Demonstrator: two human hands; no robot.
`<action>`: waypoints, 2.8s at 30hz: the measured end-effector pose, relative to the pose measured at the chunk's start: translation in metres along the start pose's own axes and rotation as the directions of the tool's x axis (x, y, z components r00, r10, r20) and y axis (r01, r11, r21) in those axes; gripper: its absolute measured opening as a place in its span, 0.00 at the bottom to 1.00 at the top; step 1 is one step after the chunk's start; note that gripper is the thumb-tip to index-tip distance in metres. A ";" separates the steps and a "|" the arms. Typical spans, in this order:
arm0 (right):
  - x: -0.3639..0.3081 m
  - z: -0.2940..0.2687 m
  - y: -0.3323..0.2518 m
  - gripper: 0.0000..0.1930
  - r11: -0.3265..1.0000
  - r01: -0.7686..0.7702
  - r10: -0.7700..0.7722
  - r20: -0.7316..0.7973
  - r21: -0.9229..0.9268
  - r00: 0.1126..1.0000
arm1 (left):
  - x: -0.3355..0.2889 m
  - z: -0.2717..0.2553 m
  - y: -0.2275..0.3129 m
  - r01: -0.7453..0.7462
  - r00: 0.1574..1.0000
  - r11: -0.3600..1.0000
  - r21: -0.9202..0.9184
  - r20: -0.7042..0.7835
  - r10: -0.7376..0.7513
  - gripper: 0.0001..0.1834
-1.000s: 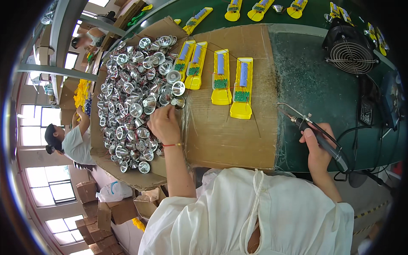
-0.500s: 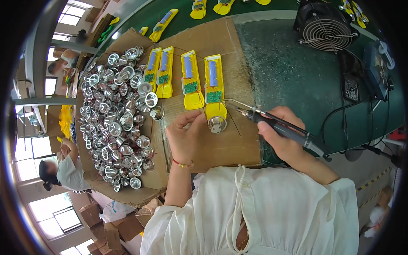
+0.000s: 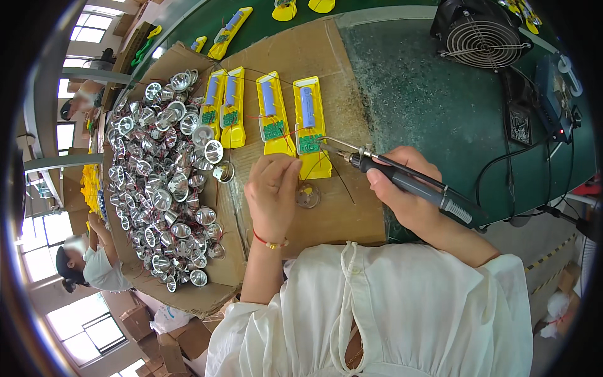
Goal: Soldering wires and electronic components onto flashlight bodies on an assembly line.
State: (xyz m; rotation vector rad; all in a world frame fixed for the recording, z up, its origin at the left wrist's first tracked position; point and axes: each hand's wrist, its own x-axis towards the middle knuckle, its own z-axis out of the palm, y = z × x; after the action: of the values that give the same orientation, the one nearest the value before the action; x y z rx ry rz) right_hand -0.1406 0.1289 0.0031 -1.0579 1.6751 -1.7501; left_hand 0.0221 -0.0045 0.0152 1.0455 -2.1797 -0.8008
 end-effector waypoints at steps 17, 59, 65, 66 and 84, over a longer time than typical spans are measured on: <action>0.001 0.002 0.001 0.07 0.997 -0.008 0.015 0.095 -0.075 0.995 | 0.008 0.007 -0.003 0.069 0.993 0.998 -0.005 0.092 -0.069 0.04; 0.009 0.011 0.004 0.06 0.988 -0.113 0.108 0.046 0.110 0.993 | 0.009 0.002 -0.003 0.011 0.999 0.996 0.090 0.036 -0.015 0.05; 0.008 0.011 0.006 0.06 0.985 -0.137 0.131 0.060 0.105 0.990 | 0.010 0.004 -0.004 0.023 0.999 0.997 0.073 0.033 -0.025 0.05; 0.008 0.011 0.008 0.06 0.985 -0.136 0.130 0.062 0.106 0.990 | 0.010 0.003 -0.004 0.024 0.999 0.997 0.074 0.031 -0.026 0.05; -0.001 -0.007 0.006 0.07 0.989 -0.080 0.085 -0.027 0.128 0.996 | 0.011 0.004 -0.005 -0.002 0.999 0.996 0.089 0.033 -0.001 0.05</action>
State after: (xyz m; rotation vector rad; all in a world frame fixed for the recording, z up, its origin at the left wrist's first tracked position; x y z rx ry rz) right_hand -0.1469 0.1332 -0.0028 -0.8957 1.5811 -1.8028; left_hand 0.0160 -0.0147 0.0114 1.0820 -2.2611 -0.7316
